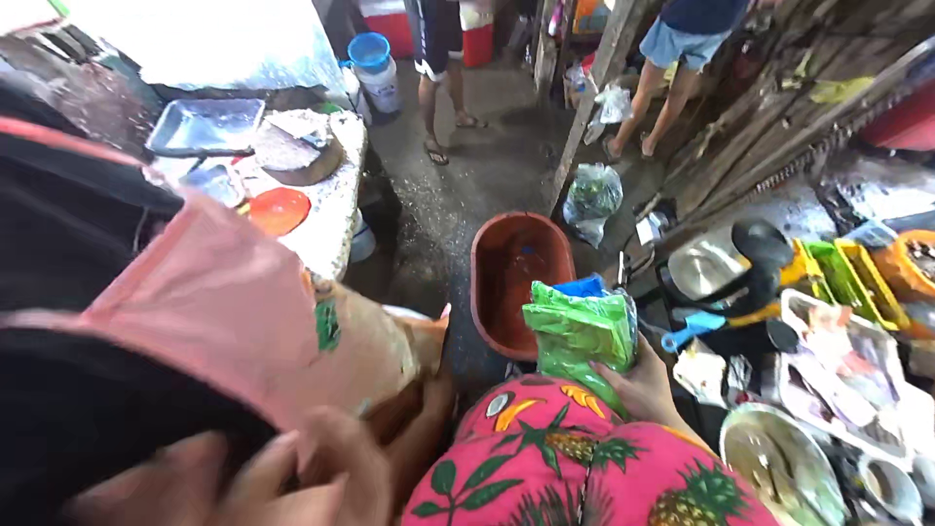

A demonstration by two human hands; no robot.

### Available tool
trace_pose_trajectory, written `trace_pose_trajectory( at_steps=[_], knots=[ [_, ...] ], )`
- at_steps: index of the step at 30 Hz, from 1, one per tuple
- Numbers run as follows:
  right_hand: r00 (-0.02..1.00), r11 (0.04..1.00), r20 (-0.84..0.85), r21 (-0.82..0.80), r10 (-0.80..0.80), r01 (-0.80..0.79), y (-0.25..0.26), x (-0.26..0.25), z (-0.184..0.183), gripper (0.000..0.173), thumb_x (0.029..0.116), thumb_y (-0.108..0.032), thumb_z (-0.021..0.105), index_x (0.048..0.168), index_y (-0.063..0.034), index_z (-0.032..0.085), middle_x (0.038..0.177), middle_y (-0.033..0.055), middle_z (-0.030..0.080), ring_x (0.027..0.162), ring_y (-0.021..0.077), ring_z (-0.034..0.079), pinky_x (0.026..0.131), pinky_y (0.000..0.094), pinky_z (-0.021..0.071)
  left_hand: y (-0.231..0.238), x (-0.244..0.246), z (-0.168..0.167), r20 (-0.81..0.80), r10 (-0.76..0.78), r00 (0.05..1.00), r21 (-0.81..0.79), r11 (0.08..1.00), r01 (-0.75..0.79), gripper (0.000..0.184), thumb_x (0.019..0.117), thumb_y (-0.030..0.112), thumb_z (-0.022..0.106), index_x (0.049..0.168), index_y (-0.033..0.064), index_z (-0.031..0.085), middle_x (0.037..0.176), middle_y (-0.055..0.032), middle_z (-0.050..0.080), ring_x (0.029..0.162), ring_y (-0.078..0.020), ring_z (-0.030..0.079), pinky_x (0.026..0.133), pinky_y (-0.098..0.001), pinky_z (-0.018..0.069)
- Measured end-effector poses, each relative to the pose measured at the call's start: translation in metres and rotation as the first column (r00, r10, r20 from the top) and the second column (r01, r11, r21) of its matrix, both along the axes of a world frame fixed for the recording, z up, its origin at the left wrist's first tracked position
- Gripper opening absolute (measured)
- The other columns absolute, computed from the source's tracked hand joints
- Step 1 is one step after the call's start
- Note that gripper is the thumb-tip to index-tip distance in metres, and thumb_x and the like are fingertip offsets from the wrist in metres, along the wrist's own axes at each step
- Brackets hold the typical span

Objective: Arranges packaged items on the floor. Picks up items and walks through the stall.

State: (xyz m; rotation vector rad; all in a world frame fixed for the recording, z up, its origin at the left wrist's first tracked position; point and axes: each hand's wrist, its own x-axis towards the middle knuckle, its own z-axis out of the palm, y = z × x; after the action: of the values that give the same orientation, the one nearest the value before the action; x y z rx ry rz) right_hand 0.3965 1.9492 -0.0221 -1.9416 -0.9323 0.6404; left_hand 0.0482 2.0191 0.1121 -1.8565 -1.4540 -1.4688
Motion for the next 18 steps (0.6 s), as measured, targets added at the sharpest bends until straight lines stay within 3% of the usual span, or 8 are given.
trace_pose_trajectory(
  at_steps=[1,3,6,10,12,14,16,18],
  knots=[
    [1.0,0.998,-0.028,0.058,-0.007,0.009,0.021,0.009,-0.002,0.093,0.0619,-0.026,0.089,0.141,0.0042,0.051,0.112,0.0113,0.073,0.1,0.0118,0.072,0.091,0.0347,0.0606,0.018,0.02,-0.021,0.046,-0.16,0.986,-0.086,0.983,0.164,0.026,0.0974,0.026,0.065,0.121,0.0151,0.065,0.137,-0.0044,0.059,0.134,-0.0181,0.051,0.115,-0.0425,0.0391],
    [0.991,0.982,-0.136,0.187,-0.009,0.035,0.061,0.022,0.004,0.09,0.0608,-0.015,0.089,0.14,0.0043,0.051,0.113,0.0077,0.073,0.1,0.0077,0.073,0.09,0.0281,0.0621,0.068,0.069,-0.067,0.284,-0.384,0.879,-0.311,0.83,0.463,0.035,0.0951,0.032,0.067,0.122,0.0096,0.063,0.132,-0.0071,0.065,0.126,-0.0167,0.06,0.105,-0.0371,0.0519],
    [0.946,0.956,-0.323,0.284,0.018,0.079,0.104,0.037,0.036,0.08,0.0613,0.0,0.086,0.134,0.0027,0.053,0.111,0.0062,0.074,0.098,0.0105,0.074,0.086,0.0289,0.0643,0.129,0.122,-0.13,0.76,-0.149,0.633,-0.551,0.368,0.749,0.082,0.0825,0.033,0.081,0.147,-0.0021,0.046,0.146,-0.0222,0.054,0.133,-0.0307,0.056,0.106,-0.0468,0.0509],
    [0.851,0.981,-0.521,0.192,0.066,0.042,0.142,0.064,0.083,0.063,0.0714,-0.007,0.08,0.129,0.0,0.054,0.101,0.0044,0.074,0.089,0.0124,0.074,0.079,0.0322,0.0649,0.192,0.154,-0.152,0.963,-0.115,0.243,-0.24,0.034,0.97,0.117,0.0733,0.065,0.078,0.158,0.0026,0.027,0.151,-0.0108,0.052,0.134,-0.0203,0.056,0.107,-0.04,0.0509],
    [0.775,0.987,-0.626,0.161,0.089,0.017,0.154,0.07,0.092,0.054,0.0781,-0.009,0.071,0.128,-0.0024,0.053,0.096,0.0024,0.075,0.084,0.0102,0.074,0.077,0.0309,0.0646,0.202,0.166,-0.123,1.0,-0.002,0.005,-0.006,-0.076,0.997,0.099,0.0765,0.074,0.072,0.147,0.009,0.048,0.128,-0.0017,0.07,0.115,-0.0109,0.067,0.097,-0.0335,0.0568],
    [0.727,0.994,-0.685,0.105,0.043,0.04,0.166,0.068,0.096,0.046,0.0819,-0.009,0.066,0.126,-0.0022,0.054,0.092,0.0041,0.075,0.082,0.0113,0.074,0.076,0.032,0.0642,0.198,0.173,-0.093,0.968,0.236,0.083,-0.075,-0.043,0.996,0.071,0.0892,0.073,0.057,0.128,0.014,0.057,0.105,0.0033,0.075,0.097,-0.0045,0.071,0.086,-0.0275,0.0602],
    [0.751,0.997,-0.66,0.046,-0.012,0.057,0.173,0.068,0.087,0.058,0.0821,-0.013,0.073,0.134,0.0013,0.052,0.1,0.0103,0.074,0.089,0.0171,0.074,0.081,0.0374,0.064,0.207,0.168,-0.092,0.929,0.253,0.269,-0.232,-0.166,0.958,0.055,0.1091,0.05,0.034,0.15,0.0139,0.041,0.125,-0.001,0.064,0.113,-0.0058,0.061,0.103,-0.0304,0.0499],
    [0.82,0.998,-0.572,0.045,-0.01,0.044,0.181,0.078,0.069,0.07,0.0778,-0.021,0.082,0.136,0.0019,0.052,0.109,0.0106,0.074,0.097,0.0176,0.074,0.088,0.0378,0.0635,0.223,0.169,-0.158,0.996,0.065,0.061,-0.05,-0.158,0.986,0.054,0.1091,0.048,0.041,0.146,0.0115,0.054,0.124,-0.0097,0.071,0.11,-0.0153,0.07,0.094,-0.0381,0.0591]
  ],
)
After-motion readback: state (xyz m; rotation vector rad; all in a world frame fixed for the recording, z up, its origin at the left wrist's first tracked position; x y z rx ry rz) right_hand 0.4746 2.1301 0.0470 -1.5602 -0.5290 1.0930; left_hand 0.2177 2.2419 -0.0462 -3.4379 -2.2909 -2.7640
